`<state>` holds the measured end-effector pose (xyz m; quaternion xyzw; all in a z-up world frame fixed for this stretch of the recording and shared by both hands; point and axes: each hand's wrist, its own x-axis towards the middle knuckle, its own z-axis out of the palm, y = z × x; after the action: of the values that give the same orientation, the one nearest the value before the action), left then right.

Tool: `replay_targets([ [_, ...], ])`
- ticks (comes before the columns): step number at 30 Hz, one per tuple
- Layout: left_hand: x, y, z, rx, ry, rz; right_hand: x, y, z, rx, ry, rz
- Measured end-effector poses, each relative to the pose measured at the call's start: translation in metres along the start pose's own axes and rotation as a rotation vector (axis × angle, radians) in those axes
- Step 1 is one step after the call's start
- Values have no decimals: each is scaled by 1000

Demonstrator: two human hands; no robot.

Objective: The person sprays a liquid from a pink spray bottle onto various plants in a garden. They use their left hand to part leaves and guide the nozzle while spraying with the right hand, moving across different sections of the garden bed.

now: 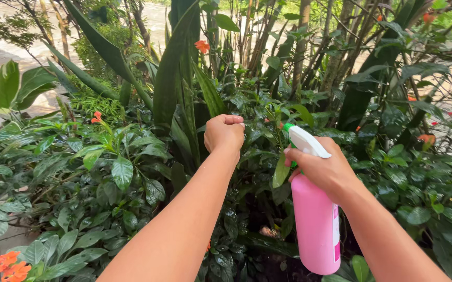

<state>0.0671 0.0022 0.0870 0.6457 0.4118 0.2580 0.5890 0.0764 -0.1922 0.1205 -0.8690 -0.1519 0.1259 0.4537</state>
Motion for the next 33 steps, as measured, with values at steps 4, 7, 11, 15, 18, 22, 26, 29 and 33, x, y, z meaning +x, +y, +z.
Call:
replay_targets([
  [4,-5,-1,4,4,15,-50,-8,4,-6,67,6,-32],
  [7,-9,-1,6,-30,-1,-76,-13,4,-12,32,23,-34],
  [11,-10,1,13,-116,-40,-94,-16,5,-21,13,45,-70],
  [15,-3,-7,29,-254,-90,-147,-18,13,-24,40,55,-55],
  [18,11,-16,42,-441,-180,-197,-20,22,-22,72,88,-47],
  [22,28,-28,59,-703,-233,-412,-22,34,-32,170,98,-42],
  [26,32,-26,68,-801,-211,-515,-25,35,-42,118,118,-36],
  [29,29,-24,73,-870,-185,-547,-29,38,-52,67,123,-69],
  [33,25,-17,83,-926,-144,-563,-35,39,-57,121,114,-99],
])
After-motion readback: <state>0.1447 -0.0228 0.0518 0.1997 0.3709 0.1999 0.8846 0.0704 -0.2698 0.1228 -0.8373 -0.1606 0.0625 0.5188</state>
